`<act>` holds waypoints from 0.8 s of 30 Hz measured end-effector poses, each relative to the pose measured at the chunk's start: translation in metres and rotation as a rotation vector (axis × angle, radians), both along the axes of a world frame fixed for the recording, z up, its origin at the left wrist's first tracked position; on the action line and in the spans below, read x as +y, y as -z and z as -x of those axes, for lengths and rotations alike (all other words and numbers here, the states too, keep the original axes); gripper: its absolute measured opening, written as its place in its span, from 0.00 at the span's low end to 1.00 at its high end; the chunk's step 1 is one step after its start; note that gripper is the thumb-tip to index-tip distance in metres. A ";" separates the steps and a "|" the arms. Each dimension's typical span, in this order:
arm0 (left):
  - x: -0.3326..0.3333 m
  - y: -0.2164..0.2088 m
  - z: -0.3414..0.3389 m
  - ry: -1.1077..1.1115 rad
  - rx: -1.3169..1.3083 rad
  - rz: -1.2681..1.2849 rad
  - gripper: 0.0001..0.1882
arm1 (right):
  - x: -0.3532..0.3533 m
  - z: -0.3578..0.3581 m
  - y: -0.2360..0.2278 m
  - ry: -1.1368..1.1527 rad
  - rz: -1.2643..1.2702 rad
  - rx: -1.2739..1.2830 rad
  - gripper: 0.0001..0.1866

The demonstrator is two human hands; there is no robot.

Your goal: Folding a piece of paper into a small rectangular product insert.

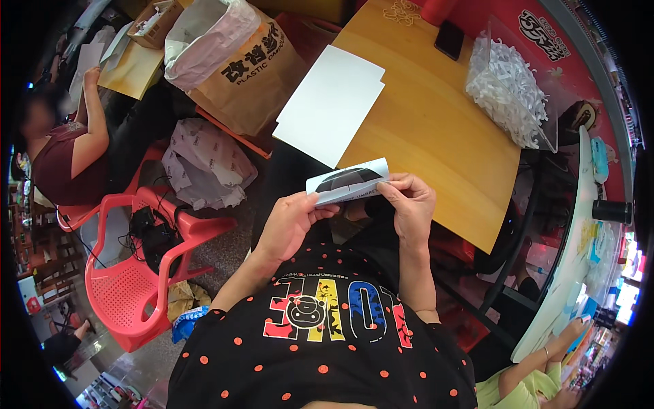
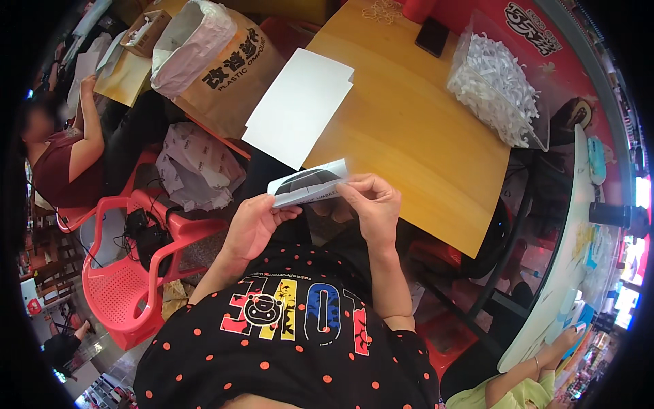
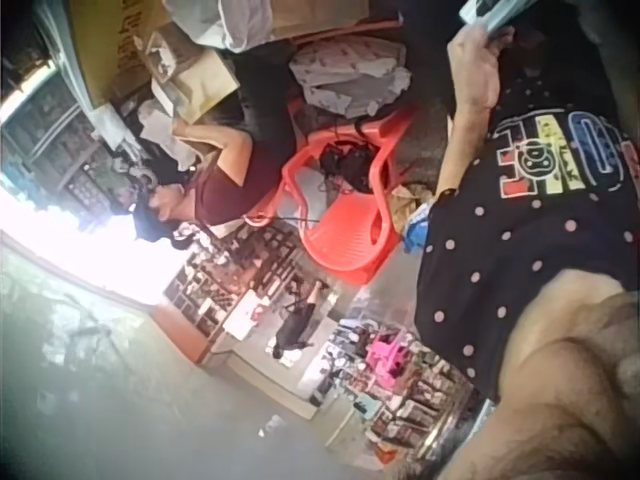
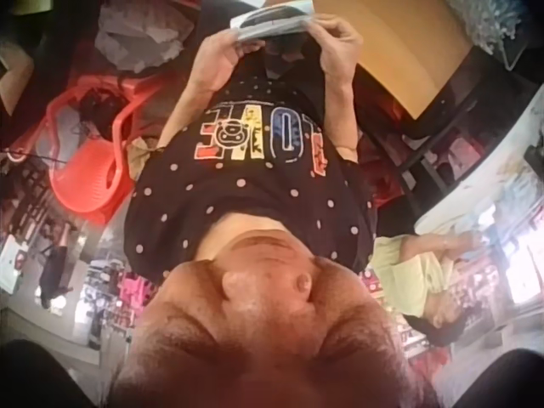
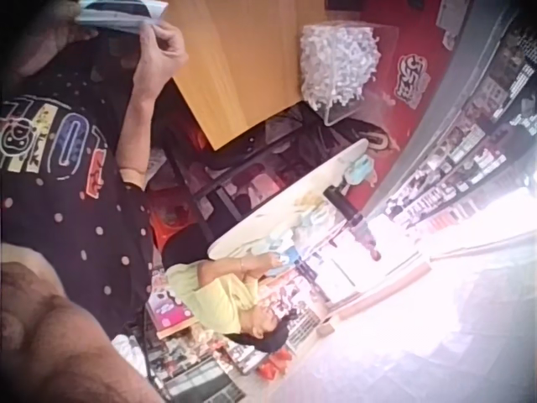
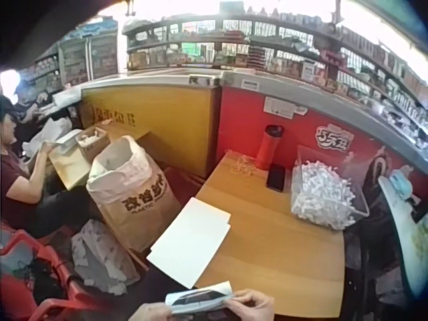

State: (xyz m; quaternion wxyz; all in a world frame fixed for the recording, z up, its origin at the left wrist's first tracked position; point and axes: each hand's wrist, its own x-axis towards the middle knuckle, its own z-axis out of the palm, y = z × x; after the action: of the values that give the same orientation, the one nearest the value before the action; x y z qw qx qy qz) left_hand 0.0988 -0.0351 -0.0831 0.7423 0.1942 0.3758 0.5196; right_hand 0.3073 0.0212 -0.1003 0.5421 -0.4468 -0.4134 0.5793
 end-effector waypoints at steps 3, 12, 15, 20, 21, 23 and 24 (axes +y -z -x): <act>-0.002 -0.002 -0.011 -0.068 0.314 -0.071 0.13 | 0.002 0.004 -0.003 -0.004 0.012 0.037 0.04; 0.003 0.009 -0.005 -0.122 0.450 -0.089 0.10 | 0.004 0.009 -0.013 -0.044 0.026 0.011 0.05; 0.002 0.010 -0.003 -0.080 0.408 -0.051 0.12 | 0.004 0.009 -0.013 -0.062 0.035 0.034 0.06; -0.001 0.007 0.002 0.037 0.383 0.035 0.15 | 0.004 0.007 -0.007 -0.076 0.081 0.082 0.07; -0.001 0.007 0.001 0.030 0.363 0.030 0.15 | 0.003 0.007 -0.007 -0.080 0.117 0.108 0.07; -0.001 0.008 0.001 0.016 0.321 0.021 0.15 | 0.002 0.007 -0.006 -0.082 0.157 0.143 0.08; -0.001 0.007 0.000 -0.004 0.291 0.010 0.15 | 0.002 0.007 -0.006 -0.082 0.161 0.153 0.08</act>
State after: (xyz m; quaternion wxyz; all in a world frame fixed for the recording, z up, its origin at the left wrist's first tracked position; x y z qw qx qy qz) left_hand 0.0990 -0.0357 -0.0904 0.6800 0.2632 0.4821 0.4856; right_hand 0.3003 0.0232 -0.0947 0.5101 -0.4261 -0.3410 0.6648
